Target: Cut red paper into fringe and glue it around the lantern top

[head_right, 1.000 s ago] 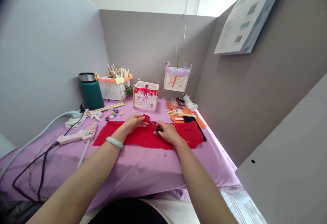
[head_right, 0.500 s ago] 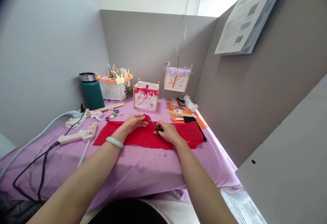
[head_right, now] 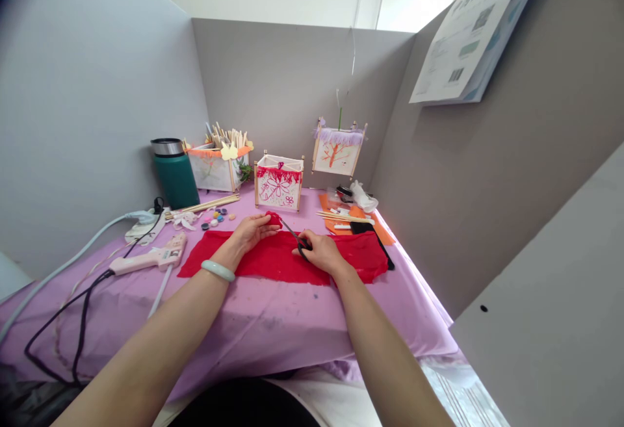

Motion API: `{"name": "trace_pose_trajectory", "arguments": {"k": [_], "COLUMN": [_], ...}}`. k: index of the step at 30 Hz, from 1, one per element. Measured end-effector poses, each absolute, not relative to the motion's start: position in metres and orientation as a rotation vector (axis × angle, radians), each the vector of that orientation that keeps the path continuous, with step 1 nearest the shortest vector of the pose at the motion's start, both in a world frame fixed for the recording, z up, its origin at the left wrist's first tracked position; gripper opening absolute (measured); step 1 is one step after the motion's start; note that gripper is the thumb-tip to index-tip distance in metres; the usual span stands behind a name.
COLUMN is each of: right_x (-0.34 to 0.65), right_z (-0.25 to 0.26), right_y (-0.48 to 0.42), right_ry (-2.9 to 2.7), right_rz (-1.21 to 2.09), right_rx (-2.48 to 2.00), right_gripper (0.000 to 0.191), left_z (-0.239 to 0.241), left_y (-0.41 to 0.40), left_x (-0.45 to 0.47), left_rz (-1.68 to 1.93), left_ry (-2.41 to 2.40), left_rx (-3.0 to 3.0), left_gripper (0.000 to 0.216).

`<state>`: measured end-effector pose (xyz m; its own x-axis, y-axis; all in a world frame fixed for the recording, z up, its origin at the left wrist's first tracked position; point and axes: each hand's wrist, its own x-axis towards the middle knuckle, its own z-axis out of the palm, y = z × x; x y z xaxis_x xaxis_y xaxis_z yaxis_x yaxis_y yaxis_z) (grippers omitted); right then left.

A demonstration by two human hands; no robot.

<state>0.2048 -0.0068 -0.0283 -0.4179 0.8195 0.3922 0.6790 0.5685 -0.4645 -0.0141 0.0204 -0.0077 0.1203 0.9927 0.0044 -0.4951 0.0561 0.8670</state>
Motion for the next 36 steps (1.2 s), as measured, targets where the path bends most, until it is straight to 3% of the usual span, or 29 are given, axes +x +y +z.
{"name": "trace_pose_trajectory", "arguments": {"k": [36], "right_x": [0.2033], "right_z": [-0.0256], "right_y": [-0.0101], "right_ry": [-2.246], "right_rz": [0.333], "right_rx": [-1.187], "right_gripper": [0.032], "left_z": [-0.0101], "left_y": [0.0208], "left_x": [-0.0133], "left_rz": [1.234], "left_ry": [0.774], "left_rx": [0.908], "left_gripper": [0.001]}}
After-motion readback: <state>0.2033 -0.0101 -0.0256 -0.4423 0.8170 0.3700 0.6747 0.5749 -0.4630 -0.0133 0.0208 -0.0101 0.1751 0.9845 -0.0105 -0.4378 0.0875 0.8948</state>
